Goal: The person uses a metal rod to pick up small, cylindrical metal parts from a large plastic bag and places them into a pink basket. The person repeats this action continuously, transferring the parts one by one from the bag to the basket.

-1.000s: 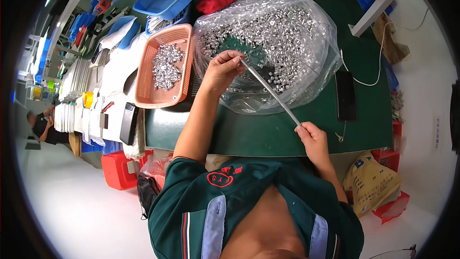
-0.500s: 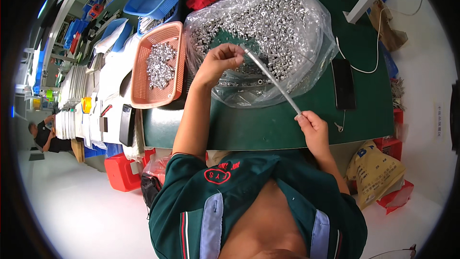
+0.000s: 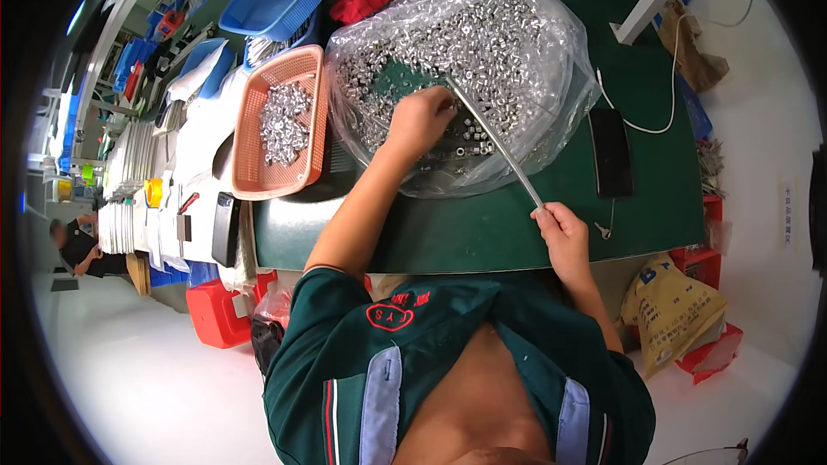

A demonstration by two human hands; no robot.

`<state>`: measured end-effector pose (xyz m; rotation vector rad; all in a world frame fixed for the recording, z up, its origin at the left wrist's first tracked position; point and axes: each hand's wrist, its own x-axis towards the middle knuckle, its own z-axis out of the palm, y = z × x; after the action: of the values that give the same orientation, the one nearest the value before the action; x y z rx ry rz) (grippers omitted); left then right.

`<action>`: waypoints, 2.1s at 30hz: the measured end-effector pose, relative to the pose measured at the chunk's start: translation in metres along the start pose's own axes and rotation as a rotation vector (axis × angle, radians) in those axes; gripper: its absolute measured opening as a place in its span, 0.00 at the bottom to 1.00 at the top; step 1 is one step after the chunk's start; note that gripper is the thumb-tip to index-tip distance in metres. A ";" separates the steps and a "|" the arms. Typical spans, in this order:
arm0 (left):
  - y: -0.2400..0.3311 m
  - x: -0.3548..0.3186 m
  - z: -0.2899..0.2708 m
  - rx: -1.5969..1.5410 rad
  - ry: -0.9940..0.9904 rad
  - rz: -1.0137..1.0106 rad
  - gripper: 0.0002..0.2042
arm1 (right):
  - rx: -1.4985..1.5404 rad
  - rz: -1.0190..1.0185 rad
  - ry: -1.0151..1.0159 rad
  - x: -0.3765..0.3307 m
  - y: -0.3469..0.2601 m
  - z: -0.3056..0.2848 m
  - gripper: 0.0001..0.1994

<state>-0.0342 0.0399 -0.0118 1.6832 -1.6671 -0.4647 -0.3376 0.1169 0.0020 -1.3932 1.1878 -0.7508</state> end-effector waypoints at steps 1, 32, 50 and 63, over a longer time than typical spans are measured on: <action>-0.005 -0.001 -0.006 -0.313 0.002 -0.135 0.06 | -0.014 0.002 -0.004 0.000 0.000 0.000 0.08; -0.007 -0.047 -0.070 -1.417 0.154 -0.254 0.09 | -0.019 -0.050 -0.187 -0.002 -0.016 0.034 0.07; 0.030 -0.121 -0.068 -1.385 0.063 -0.417 0.21 | 0.499 0.380 -0.872 0.063 -0.114 0.149 0.06; 0.027 -0.093 -0.105 -1.238 0.598 -0.759 0.17 | 0.455 0.363 -0.818 0.081 -0.134 0.223 0.12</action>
<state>0.0100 0.1564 0.0580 1.1715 -0.0834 -0.9541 -0.0749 0.0999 0.0736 -0.9083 0.5407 -0.1285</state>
